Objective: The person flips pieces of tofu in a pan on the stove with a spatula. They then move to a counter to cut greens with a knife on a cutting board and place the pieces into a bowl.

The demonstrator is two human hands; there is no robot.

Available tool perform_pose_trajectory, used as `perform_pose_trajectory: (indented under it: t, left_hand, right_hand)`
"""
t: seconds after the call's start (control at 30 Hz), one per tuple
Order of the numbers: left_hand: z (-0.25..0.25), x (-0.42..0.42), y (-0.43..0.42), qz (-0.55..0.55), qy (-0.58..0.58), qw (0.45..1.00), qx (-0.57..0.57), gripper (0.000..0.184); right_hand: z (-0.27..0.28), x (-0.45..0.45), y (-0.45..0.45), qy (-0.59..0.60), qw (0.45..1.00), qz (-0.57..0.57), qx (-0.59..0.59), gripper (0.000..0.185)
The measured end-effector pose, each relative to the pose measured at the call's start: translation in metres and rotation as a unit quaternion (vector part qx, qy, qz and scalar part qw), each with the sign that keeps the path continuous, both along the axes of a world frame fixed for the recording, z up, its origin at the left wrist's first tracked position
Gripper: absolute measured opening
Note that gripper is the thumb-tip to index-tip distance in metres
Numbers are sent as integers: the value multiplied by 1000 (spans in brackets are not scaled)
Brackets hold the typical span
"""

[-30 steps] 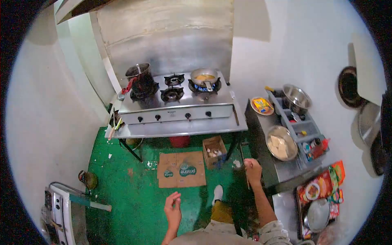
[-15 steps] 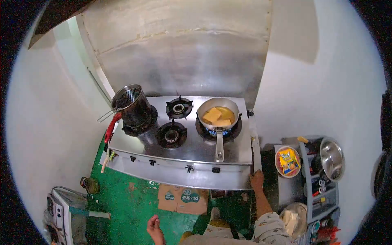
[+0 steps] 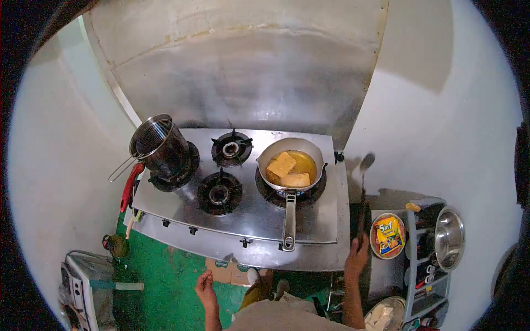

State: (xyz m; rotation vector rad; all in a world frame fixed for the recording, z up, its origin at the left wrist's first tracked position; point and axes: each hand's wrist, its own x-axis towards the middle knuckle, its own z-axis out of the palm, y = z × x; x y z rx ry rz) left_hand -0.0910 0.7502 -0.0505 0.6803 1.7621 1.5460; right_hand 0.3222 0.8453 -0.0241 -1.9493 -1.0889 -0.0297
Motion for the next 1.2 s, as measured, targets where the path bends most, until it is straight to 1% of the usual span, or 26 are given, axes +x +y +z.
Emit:
perform_pose_trajectory:
  t: [0.07, 0.13, 0.2, 0.23, 0.3, 0.33, 0.4, 0.43, 0.5, 0.53, 0.57, 0.6, 0.63, 0.73, 0.8, 0.83, 0.9, 0.93, 1.03, 1.13, 1.2]
  left_hand:
    - [-2, -6, 16, -9, -13, 1000, 16, 16]
    - [-1, -10, 32, -40, 5, 999, 16, 16]
    - [1, -16, 44, -51, 14, 999, 14, 16]
    - [2, -19, 50, -55, 21, 998, 13, 15]
    - [11, -24, 59, -53, 20, 998, 22, 16]
    - [13, -27, 62, -47, 21, 998, 28, 16]
    - [4, -38, 66, -49, 24, 998, 39, 17]
    - [2, -44, 67, -47, 28, 997, 50, 18]
    - [3, -52, 69, -43, 15, 999, 30, 18]
    - [4, -55, 70, -37, 2, 999, 10, 19]
    - [4, -57, 71, -37, 1, 999, 10, 19]
    - [4, -60, 72, -36, 12, 999, 15, 19]
    - [5, -62, 73, -35, 22, 999, 19, 19]
    - [11, -65, 78, -34, -10, 999, 21, 19]
    - [9, -70, 81, -41, 4, 999, 16, 19]
    - [7, -72, 82, -47, 18, 999, 12, 19]
    - [5, -73, 85, -45, 7, 999, 25, 19]
    - [4, -74, 88, -41, -4, 998, 38, 19]
    - [-2, -78, 90, -48, 15, 999, 21, 19]
    - [1, -74, 92, -47, -3, 998, 36, 20]
    - [-3, -76, 94, -55, 6, 998, 28, 20]
  right_hand:
    - [53, 15, 17, -15, 997, 67, -29, 40]
    - [106, 18, 38, -104, 987, 123, -17, 34]
    - [174, 4, 55, -221, 950, 130, -180, 31]
    - [191, 2, 65, -223, 950, 125, -180, 31]
    - [217, -3, 86, -397, 880, 159, -208, 29]
    - [230, -7, 95, -399, 879, 157, -209, 29]
    - [249, -18, 109, -494, 815, 186, -239, 27]
    - [252, -24, 118, -493, 815, 184, -242, 27]
    - [254, -33, 135, -533, 782, 193, -258, 22]
    - [256, -37, 141, -533, 782, 192, -259, 22]
    - [257, -41, 147, -540, 768, 202, -277, 19]
    - [257, -44, 151, -547, 754, 211, -295, 17]
    - [256, -45, 157, -547, 754, 211, -296, 17]
    - [256, -43, 170, -522, 765, 228, -301, 16]
    - [262, -43, 175, -479, 779, 233, -332, 18]
    - [265, -43, 176, -479, 779, 232, -332, 18]
    - [271, -44, 174, -452, 801, 234, -315, 20]
    - [277, -45, 174, -451, 801, 233, -317, 20]
    - [291, -44, 175, -428, 805, 236, -337, 22]
    - [300, -44, 175, -420, 806, 234, -346, 22]
    - [309, -52, 175, -418, 806, 243, -340, 22]
